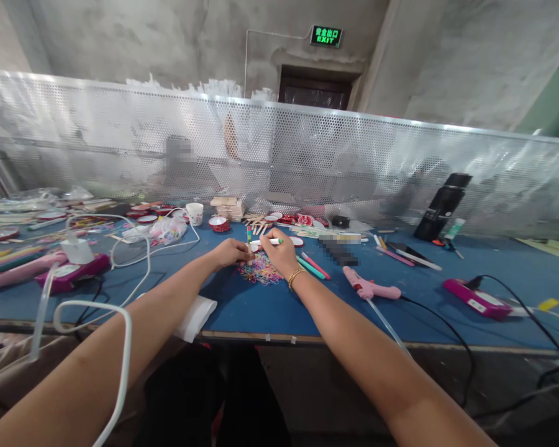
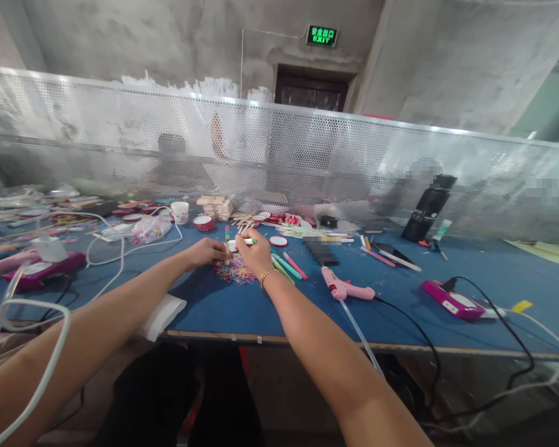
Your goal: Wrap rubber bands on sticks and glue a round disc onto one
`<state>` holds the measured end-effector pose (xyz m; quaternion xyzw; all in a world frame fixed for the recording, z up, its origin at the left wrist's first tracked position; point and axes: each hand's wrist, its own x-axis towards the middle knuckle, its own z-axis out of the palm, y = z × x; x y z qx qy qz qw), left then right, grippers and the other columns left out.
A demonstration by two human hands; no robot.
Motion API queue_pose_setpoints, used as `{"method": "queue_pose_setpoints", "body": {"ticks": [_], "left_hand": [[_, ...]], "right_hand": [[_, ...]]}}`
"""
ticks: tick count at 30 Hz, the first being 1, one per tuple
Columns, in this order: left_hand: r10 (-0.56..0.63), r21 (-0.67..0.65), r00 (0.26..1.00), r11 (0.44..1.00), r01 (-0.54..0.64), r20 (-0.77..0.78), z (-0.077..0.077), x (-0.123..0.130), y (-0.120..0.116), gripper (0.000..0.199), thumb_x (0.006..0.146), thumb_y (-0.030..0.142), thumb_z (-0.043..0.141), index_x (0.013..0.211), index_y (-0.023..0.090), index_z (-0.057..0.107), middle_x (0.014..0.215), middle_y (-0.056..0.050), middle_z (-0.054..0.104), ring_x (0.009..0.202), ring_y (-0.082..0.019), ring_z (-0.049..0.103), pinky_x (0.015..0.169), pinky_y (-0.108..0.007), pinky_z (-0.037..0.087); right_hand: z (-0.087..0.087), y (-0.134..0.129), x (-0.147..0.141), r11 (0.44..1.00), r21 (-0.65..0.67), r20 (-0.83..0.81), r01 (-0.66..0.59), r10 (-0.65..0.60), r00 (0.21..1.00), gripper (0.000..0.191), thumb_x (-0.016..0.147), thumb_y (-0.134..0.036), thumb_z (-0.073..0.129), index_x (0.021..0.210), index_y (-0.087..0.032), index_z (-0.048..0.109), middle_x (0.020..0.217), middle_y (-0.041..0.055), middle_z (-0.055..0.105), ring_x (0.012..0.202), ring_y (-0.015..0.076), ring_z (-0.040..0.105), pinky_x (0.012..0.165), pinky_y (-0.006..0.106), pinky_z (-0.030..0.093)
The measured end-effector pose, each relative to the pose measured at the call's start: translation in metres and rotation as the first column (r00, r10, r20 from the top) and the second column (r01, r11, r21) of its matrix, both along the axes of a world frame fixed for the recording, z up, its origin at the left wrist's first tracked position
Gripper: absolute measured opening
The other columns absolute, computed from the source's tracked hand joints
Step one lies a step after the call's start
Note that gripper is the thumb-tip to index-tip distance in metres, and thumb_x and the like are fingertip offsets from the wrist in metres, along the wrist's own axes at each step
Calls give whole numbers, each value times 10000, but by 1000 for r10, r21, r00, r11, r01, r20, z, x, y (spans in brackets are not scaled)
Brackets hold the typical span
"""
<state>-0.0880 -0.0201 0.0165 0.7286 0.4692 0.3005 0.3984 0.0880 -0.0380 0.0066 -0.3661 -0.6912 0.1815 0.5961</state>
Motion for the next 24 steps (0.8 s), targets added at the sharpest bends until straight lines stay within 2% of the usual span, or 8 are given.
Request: {"method": "queue_pose_setpoints", "body": {"ticks": [6,11,20,24], "left_hand": [[24,7,1000,1000,-24,-7,1,0,-1,235,594,360,720,624,128,691,621,-36,666,491,-87,473,447,-214,290],[25,-15,1000,1000,-25,9,1,2,-2,247,582,365,737,621,127,683,604,-36,658,479,-83,466,438,-210,275],[21,-26,1000,999,-20,9,3,3,-4,268,580,375,743,626,118,680,612,-44,659,469,-78,465,448,-212,283],[25,-15,1000,1000,-25,11,2,3,-3,282,580,392,743,628,121,677,614,-39,659,467,-77,465,445,-212,280]], "right_hand": [[0,1,2,999,-10,6,49,-49,999,235,832,-339,484,633,-217,507,618,-18,588,605,138,521,625,254,403],[-1,0,0,1000,-7,-12,-3,3,1000,243,831,-358,479,631,-220,472,618,-22,576,602,136,519,623,251,417],[-3,2,-1,1000,-6,-10,-15,15,1000,244,825,-375,493,639,-217,477,618,-28,579,598,132,525,636,251,418],[-5,6,1,999,-7,14,47,-47,999,233,819,-368,499,642,-217,489,618,-31,575,601,131,513,620,246,399]]}}
